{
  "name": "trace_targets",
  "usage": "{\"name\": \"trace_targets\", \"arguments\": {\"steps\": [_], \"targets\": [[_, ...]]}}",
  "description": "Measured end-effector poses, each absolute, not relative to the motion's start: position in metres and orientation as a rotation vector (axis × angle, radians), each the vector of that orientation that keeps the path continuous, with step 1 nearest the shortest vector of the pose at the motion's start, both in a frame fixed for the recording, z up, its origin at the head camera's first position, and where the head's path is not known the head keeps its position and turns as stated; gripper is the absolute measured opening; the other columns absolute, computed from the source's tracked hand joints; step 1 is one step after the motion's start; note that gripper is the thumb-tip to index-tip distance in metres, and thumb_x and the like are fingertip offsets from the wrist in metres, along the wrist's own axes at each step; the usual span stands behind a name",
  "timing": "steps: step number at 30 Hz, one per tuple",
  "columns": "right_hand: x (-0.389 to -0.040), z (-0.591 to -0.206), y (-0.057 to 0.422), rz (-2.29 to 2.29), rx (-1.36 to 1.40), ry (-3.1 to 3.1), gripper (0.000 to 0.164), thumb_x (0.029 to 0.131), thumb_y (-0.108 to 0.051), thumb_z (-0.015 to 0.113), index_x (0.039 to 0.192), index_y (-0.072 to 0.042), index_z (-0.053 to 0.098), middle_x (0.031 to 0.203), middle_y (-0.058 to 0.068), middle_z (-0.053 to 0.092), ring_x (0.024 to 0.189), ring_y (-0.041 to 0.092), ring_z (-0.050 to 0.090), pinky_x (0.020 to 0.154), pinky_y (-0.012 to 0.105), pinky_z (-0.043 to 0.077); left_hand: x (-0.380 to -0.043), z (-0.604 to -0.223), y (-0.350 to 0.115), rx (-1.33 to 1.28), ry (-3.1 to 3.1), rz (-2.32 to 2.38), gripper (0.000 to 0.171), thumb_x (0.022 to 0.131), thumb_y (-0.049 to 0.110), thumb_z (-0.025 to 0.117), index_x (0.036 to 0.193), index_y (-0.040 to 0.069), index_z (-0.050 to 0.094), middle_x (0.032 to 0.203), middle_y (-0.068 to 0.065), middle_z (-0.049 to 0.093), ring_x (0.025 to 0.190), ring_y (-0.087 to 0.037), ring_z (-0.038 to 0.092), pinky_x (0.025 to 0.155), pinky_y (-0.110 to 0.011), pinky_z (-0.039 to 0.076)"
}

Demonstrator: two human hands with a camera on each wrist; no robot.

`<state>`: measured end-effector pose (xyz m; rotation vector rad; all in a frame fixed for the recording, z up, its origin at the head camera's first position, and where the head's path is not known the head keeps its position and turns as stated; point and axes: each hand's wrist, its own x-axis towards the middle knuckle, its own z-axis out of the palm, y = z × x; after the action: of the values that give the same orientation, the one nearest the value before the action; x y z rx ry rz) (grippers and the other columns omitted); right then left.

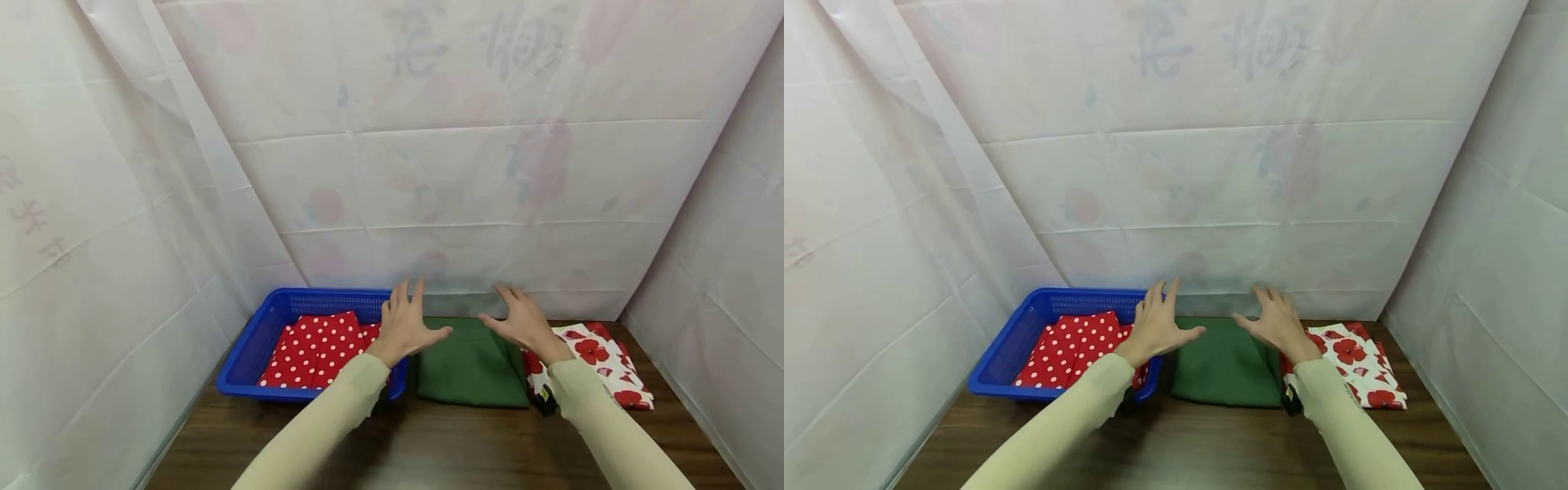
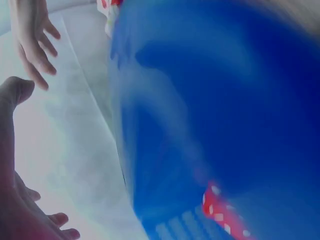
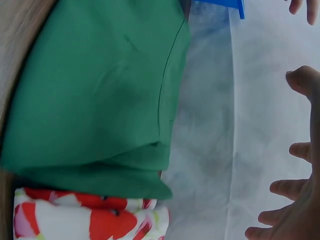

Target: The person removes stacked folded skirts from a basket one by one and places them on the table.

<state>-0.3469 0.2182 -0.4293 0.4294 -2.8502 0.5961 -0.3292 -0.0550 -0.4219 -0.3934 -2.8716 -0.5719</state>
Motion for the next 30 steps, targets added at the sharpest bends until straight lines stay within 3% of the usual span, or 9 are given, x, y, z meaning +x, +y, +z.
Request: {"name": "trace_targets", "arguments": {"steps": [19, 30], "targets": [[-0.362, -0.401, 0.147, 0.74, 0.505, -2.894, 0.1, 0.093, -0.071, 0.056, 0.165, -0.011, 0.021, 0.164, 0.028, 0.028, 0.15, 0.049, 0.029, 0.114, 0.072, 0.031, -0.338, -0.39, -0.148, -0.333, -2.93, -0.539, 0.106, 0.088, 0.073, 0.059, 0.166, 0.016, 0.015, 0.166, -0.021, 0.025, 0.154, -0.043, 0.022, 0.117, -0.073, 0.023], [-0.363, -0.4, 0.108, 0.803, 0.537, -2.979, 0.102, 0.092, -0.072, 0.058, 0.167, -0.019, 0.014, 0.167, 0.031, 0.016, 0.154, 0.052, 0.017, 0.112, 0.076, 0.029, -0.337, -0.397, -0.202, -0.235, -2.978, -0.557, 0.102, 0.089, 0.071, 0.06, 0.165, 0.015, 0.02, 0.165, -0.025, 0.026, 0.151, -0.051, 0.024, 0.112, -0.079, 0.024]]}}
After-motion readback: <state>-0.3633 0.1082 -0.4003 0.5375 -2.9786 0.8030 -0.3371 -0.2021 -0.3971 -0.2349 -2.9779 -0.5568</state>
